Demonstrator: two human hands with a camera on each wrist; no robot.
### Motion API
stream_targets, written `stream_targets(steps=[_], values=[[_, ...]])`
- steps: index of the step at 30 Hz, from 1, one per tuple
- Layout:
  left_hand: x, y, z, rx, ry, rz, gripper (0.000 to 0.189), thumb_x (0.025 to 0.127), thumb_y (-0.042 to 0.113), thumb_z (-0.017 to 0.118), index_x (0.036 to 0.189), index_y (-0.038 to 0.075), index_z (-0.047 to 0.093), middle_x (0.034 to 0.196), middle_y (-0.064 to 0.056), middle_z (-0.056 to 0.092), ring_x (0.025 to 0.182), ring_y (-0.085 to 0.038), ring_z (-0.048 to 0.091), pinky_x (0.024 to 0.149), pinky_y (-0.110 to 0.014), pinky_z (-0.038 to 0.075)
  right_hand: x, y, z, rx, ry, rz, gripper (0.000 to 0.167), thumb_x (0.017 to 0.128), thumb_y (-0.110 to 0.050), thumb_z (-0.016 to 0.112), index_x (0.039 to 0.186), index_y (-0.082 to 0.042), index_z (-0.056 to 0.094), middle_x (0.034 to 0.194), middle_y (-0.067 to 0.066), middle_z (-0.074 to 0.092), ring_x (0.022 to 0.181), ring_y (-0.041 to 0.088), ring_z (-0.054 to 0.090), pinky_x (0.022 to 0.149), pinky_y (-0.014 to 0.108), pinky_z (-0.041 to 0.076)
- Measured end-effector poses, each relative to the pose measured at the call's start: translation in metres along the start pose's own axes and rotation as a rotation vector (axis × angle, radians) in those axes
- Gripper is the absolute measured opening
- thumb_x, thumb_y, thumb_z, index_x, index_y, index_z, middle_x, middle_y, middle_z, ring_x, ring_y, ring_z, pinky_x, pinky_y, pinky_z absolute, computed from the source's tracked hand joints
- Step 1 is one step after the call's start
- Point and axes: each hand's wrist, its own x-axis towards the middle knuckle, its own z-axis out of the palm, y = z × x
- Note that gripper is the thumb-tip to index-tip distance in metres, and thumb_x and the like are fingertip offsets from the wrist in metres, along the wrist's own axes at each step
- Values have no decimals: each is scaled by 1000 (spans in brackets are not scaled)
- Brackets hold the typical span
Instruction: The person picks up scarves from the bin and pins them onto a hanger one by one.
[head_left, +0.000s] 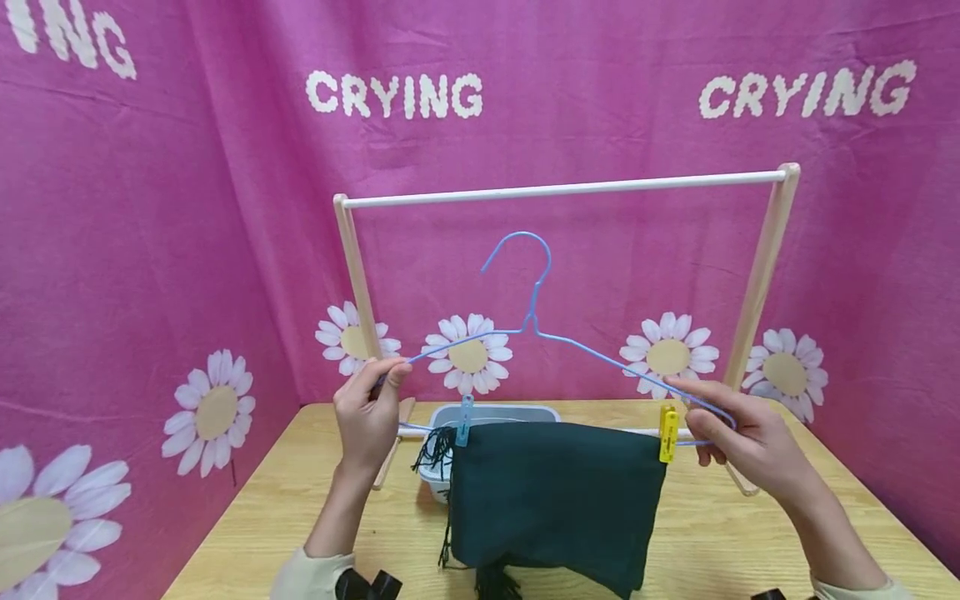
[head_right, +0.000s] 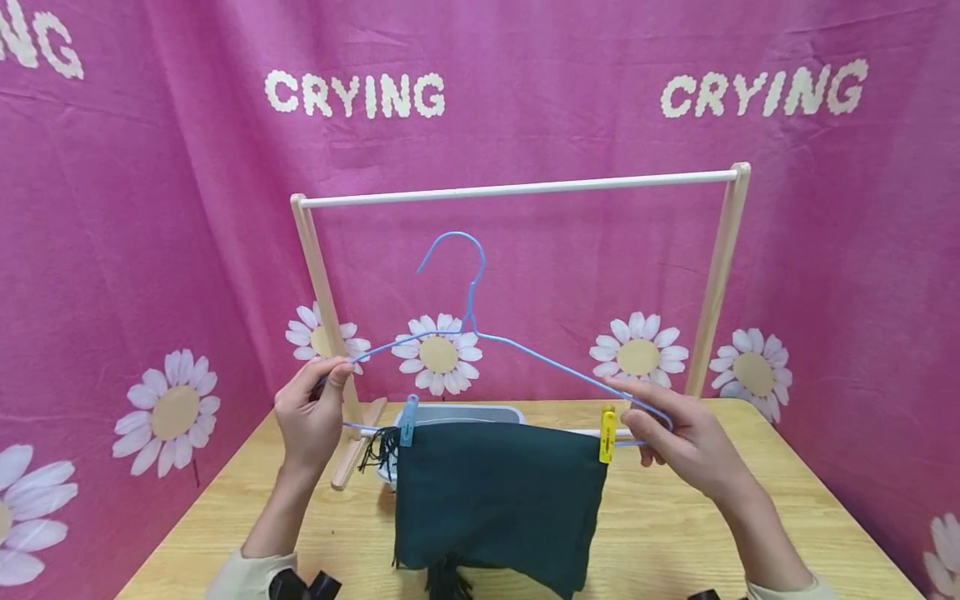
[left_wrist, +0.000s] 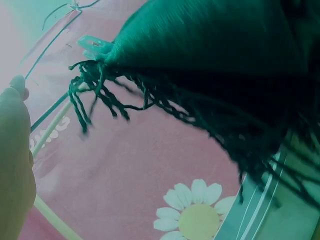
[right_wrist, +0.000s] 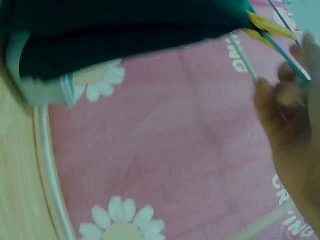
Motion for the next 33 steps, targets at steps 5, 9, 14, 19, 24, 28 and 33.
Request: stream_targets(steps=[5, 9, 14, 19, 24, 28, 33], values=[[2, -2, 5, -33, -26, 3, 21, 91, 18, 70, 89, -2, 74, 66, -10, 59, 55, -7, 36, 49, -20, 27, 17, -10, 12, -147, 235, -236, 21, 92, 5, 64, 109, 17, 66, 60, -2, 46, 47, 1, 38, 41, 16, 31], [6, -6, 8, -62, -88, -2, 24, 93, 22, 69, 91, -1, 73, 68, -8, 59, 55, -6, 36, 48, -18, 27, 26, -22, 16, -297, 393, -320, 29, 94, -10, 67, 100, 18, 68, 58, -3, 44, 50, -1, 34, 44, 12, 26], [9, -13, 8, -69, -156, -48, 24, 94, 20, 68, 102, -2, 73, 74, -11, 61, 62, -5, 45, 52, -18, 36, 29, -24, 14, -289, 515, -305, 22, 92, -1, 66, 98, 20, 68, 59, -2, 47, 53, -1, 39, 47, 12, 31], [3, -29, -3, -14, -168, -227, 26, 95, 7, 65, 119, -1, 68, 92, -15, 61, 80, 1, 54, 62, -12, 43, 29, -22, 5, -237, 616, -287, 15, 89, 12, 63, 98, 23, 66, 61, -2, 51, 53, -1, 42, 47, 11, 33], [-12, -59, -19, 43, -168, -396, 36, 90, -3, 68, 125, 1, 63, 107, -21, 60, 89, 2, 58, 67, -9, 47, 32, -25, -7, -218, 706, -274, 15, 87, 16, 62, 98, 25, 65, 61, -5, 56, 51, -1, 44, 46, 10, 35], [-30, -89, -34, 60, -204, -423, 49, 87, -2, 72, 134, 3, 58, 121, -23, 54, 97, -11, 59, 76, -7, 47, 35, -30, -16, -210, 737, -266, 16, 86, 18, 61, 99, 26, 64, 60, -6, 57, 49, -1, 44, 47, 10, 35], [-50, -120, -46, 139, -307, -406, 59, 84, 2, 77, 139, 5, 55, 139, -21, 43, 117, -19, 49, 91, -13, 40, 35, -33, -26, -265, 759, -240, 17, 87, 15, 63, 101, 24, 65, 64, -9, 58, 51, -2, 43, 50, 9, 36]])
